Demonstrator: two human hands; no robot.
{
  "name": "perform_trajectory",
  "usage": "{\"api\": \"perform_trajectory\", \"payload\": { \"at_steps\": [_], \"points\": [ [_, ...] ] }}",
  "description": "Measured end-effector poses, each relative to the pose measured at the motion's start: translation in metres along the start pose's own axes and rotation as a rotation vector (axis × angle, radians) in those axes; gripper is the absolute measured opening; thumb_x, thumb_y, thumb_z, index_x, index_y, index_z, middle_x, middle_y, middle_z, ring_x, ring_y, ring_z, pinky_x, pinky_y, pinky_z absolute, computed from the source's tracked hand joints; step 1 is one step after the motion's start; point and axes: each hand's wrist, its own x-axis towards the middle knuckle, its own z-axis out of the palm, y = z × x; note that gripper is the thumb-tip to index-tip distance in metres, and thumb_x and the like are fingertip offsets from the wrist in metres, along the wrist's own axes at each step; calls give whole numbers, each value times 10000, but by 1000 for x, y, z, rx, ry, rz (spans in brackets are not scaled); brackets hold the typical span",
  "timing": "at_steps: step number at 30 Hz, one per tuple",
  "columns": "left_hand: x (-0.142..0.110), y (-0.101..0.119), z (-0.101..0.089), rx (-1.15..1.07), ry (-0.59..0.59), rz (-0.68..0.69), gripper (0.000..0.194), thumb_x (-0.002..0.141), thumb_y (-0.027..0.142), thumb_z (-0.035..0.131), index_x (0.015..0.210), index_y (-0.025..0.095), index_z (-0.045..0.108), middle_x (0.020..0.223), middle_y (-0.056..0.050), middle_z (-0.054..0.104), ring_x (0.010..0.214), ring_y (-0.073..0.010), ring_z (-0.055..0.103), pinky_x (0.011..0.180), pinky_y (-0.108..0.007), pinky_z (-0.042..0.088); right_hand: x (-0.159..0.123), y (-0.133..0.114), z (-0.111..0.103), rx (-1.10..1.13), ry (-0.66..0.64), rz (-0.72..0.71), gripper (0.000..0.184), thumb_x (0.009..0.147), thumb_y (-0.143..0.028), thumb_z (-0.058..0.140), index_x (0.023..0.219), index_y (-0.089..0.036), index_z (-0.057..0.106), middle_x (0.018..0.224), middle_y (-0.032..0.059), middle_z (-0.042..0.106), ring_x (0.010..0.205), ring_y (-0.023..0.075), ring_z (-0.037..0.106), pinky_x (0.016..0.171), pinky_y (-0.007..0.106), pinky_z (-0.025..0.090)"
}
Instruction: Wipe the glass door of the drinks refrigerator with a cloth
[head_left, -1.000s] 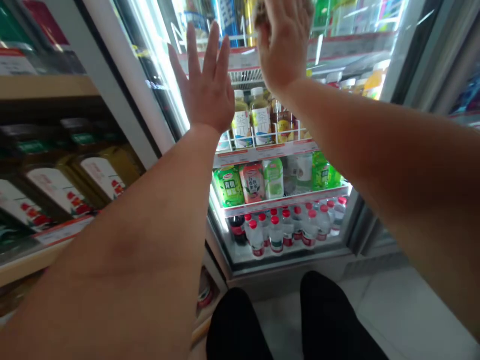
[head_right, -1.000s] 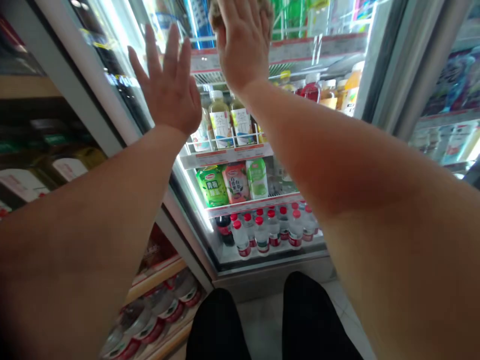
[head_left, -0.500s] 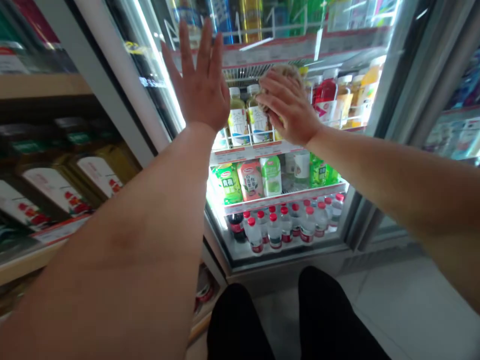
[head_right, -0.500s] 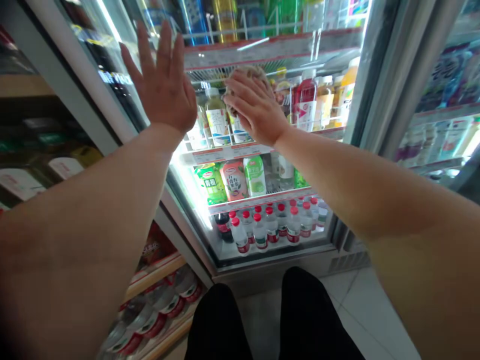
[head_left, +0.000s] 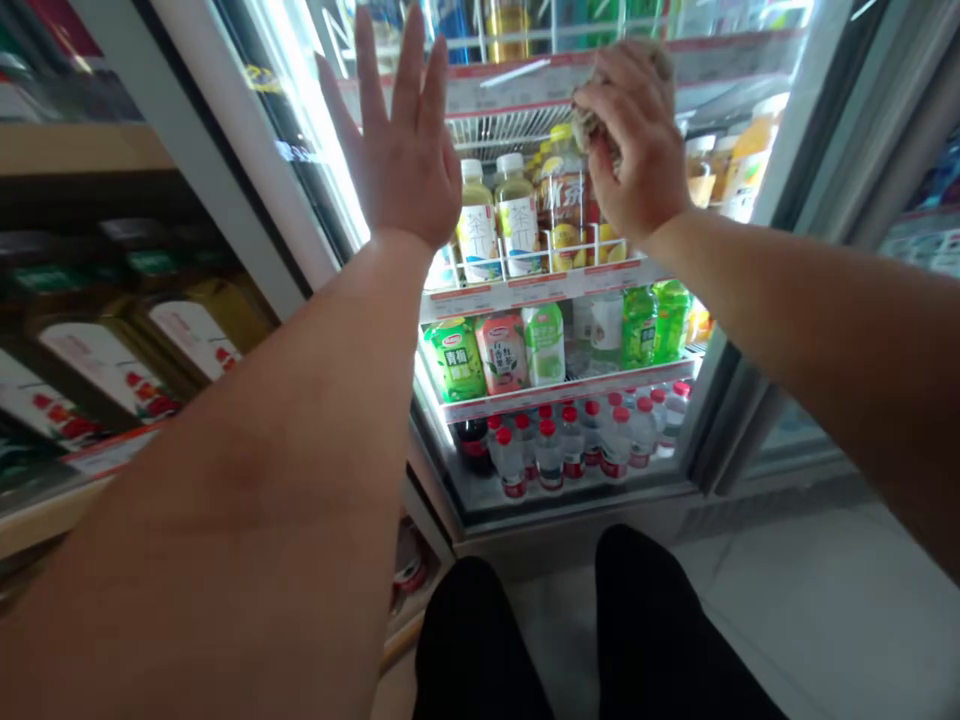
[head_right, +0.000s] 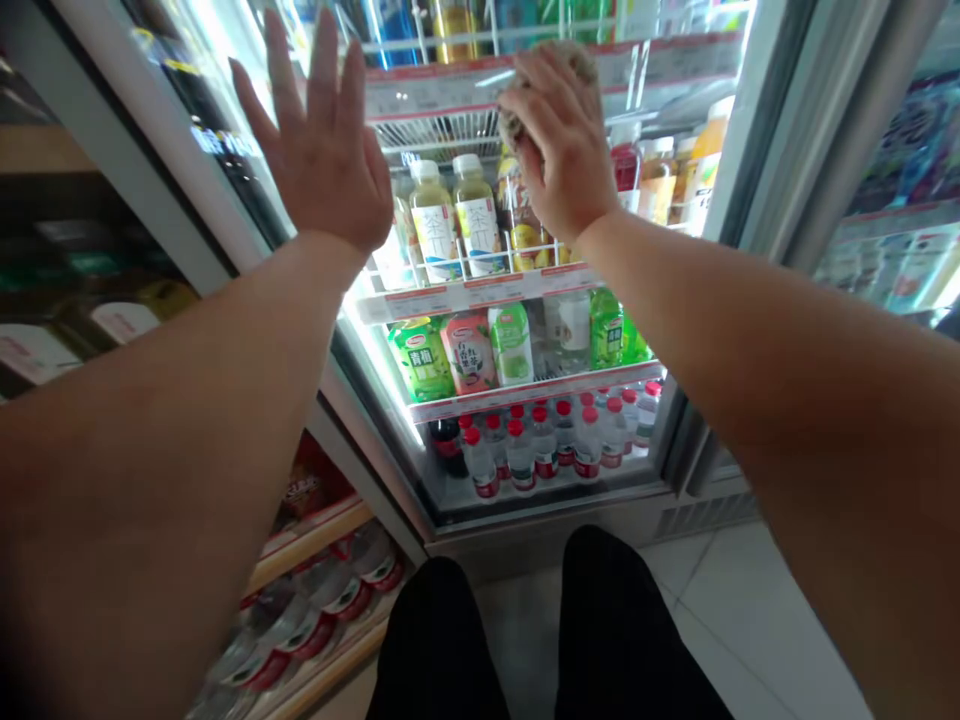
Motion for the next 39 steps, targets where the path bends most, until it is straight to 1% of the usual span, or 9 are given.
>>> {"api": "perform_trajectory", "payload": {
  "at_steps": [7, 13, 15, 18, 22, 26, 29, 33, 39],
  "points": [
    [0, -9, 11, 57, 125, 93, 621, 1069, 219, 299, 1669, 289, 158, 1738, 45, 181, 1579, -397, 105, 1251, -772, 6, 21, 38, -2, -60, 128, 241, 476, 907, -11, 508, 1340, -121, 675, 1416, 107, 624, 1393, 222, 523, 1213, 382, 398],
    [2, -17, 22, 0, 224, 172, 848, 917, 113, 529, 1652, 294, 147, 1728, 64, 200, 1546, -465, 174, 1215, -860, 17, -28, 52, -1, -50, 213, 35, 409, 999, -127, 478, 1361, -169, 661, 1476, 116, 586, 1453, 208, 470, 1264, 424, 345],
    [2, -17, 21, 41, 204, 148, 793, 970, 145, 486, 1654, 305, 116, 1739, 74, 164, 1611, -371, 6, 1265, -779, -181, -21, 68, -7, -26, 178, -1, 455, 954, -81, 497, 1364, -172, 672, 1442, 111, 608, 1425, 205, 498, 1246, 414, 371],
    [1, -11, 12, 199, 161, 117, 625, 1070, 170, 307, 1653, 287, 116, 1739, 60, 193, 1462, -104, -444, 1201, -468, -448, -7, 93, -13, -20, 220, 80, 488, 915, -33, 490, 1337, -166, 697, 1391, 110, 639, 1377, 193, 542, 1197, 372, 417],
    [-2, -1, -2, 297, 90, 70, 545, 1118, 237, 238, 1659, 254, 172, 1741, 45, 208, 1276, -50, -560, 1098, -379, -517, -37, 111, -7, -60, 244, 287, 541, 931, -63, 511, 1450, -172, 618, 1553, 115, 517, 1508, 178, 410, 1293, 390, 283],
    [-1, 0, -3, 294, 79, 45, 555, 1124, 236, 275, 1666, 284, 166, 1742, 88, 193, 1282, -31, -550, 1110, -357, -511, -64, 130, -13, -73, 143, 307, 529, 947, -114, 534, 1461, -215, 608, 1578, 93, 486, 1534, 169, 357, 1293, 398, 282],
    [0, -4, -1, 253, 70, 47, 588, 1106, 208, 301, 1671, 298, 161, 1742, 131, 160, 1272, -14, -547, 1114, -326, -497, -49, 155, -25, -71, 104, 259, 531, 956, -124, 514, 1474, -209, 591, 1545, 95, 521, 1507, 170, 412, 1283, 388, 299],
    [0, -4, -2, 94, 27, 26, 735, 1003, 135, 366, 1690, 312, 177, 1745, 140, 122, 1277, 24, -517, 1154, -297, -432, -46, 178, -25, -35, 132, 421, 550, 986, -101, 473, 1527, -178, 536, 1602, 83, 455, 1543, 201, 376, 1315, 427, 236],
    [2, 2, -5, 10, -5, -45, 847, 910, 90, 443, 1691, 343, 235, 1733, 143, 149, 1635, -243, 0, 1279, -469, -263, -97, 180, -27, -7, 115, 689, 583, 970, -78, 548, 1545, -166, 517, 1649, 113, 375, 1600, 217, 261, 1341, 497, 155]
  ]
}}
